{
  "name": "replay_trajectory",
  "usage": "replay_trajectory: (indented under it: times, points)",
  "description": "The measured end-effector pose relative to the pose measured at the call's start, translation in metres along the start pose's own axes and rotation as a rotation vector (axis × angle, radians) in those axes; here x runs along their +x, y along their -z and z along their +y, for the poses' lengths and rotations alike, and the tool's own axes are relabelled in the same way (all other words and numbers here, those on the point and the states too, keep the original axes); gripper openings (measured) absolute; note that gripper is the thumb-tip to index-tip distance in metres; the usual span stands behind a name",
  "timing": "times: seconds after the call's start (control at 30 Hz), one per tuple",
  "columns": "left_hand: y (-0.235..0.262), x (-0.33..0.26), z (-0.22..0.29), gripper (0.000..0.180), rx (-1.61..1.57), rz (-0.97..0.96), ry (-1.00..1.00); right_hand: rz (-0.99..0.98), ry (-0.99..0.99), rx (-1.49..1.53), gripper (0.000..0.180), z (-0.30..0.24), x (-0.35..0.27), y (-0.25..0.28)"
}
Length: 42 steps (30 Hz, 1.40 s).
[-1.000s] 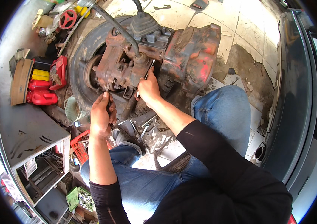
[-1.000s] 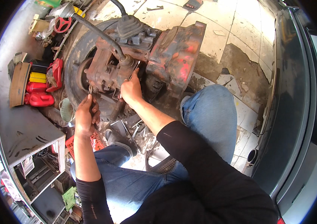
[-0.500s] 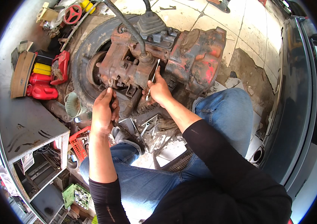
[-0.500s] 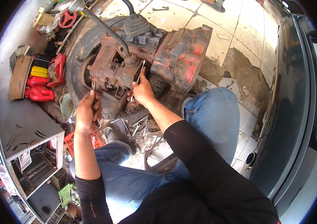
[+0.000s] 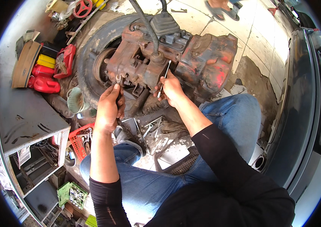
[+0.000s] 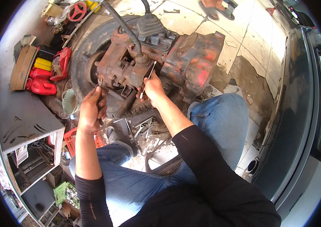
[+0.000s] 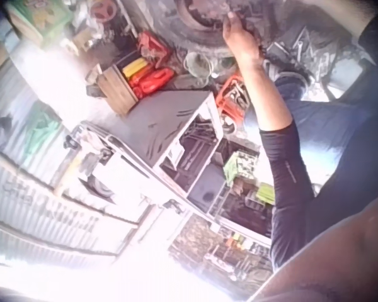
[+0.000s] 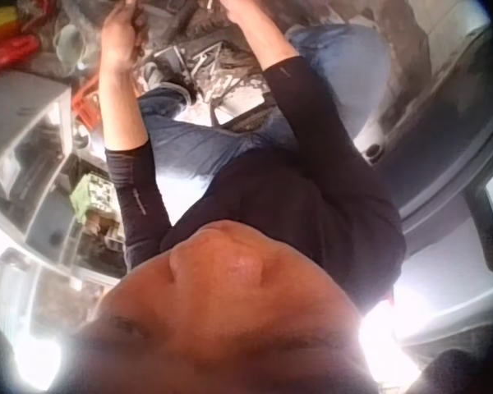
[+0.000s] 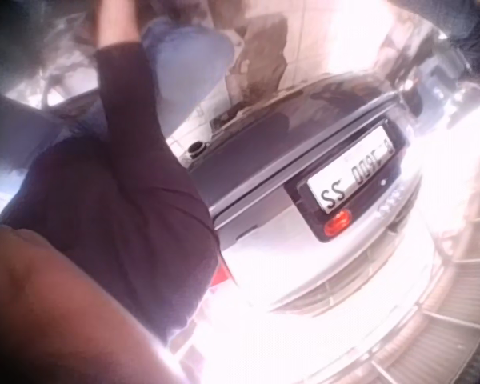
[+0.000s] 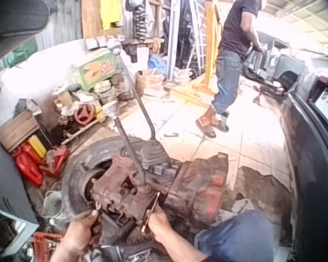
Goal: The person uses a wrench to tighten bolts on a rusty mechanical part resting on a tire. They repeatedly reach into a red basket to select different wrenches and continue working on the machinery.
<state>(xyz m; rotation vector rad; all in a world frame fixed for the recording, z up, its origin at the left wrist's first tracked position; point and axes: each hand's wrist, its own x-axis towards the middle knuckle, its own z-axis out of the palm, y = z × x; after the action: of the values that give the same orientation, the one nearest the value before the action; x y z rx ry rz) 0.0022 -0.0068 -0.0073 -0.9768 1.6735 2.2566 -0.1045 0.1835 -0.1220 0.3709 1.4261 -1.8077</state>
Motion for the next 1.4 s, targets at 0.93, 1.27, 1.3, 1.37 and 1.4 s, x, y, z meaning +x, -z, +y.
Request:
replay_trajectory:
  times: [0.93,1.27,1.3,1.37,1.4]
  points:
    - [0.005,-0.002,0.002,0.028,0.000,-0.015,-0.044,0.177,0.123,0.004,0.013,-0.005,-0.008,0.007]
    - [0.012,-0.008,0.008,0.029,0.005,-0.020,-0.094,-0.067,0.014,0.135,0.023,-0.096,0.006,0.036]
    - [0.013,-0.009,0.009,0.029,0.000,-0.022,-0.093,-0.078,0.023,0.118,0.025,-0.103,0.008,0.039]
    - [0.016,-0.007,0.010,0.029,-0.008,-0.031,-0.089,-0.082,-0.014,0.157,0.029,-0.111,0.024,0.047]
    - [0.015,-0.008,0.011,0.029,-0.012,-0.031,-0.090,-0.092,-0.033,0.199,0.030,-0.113,0.033,0.052]
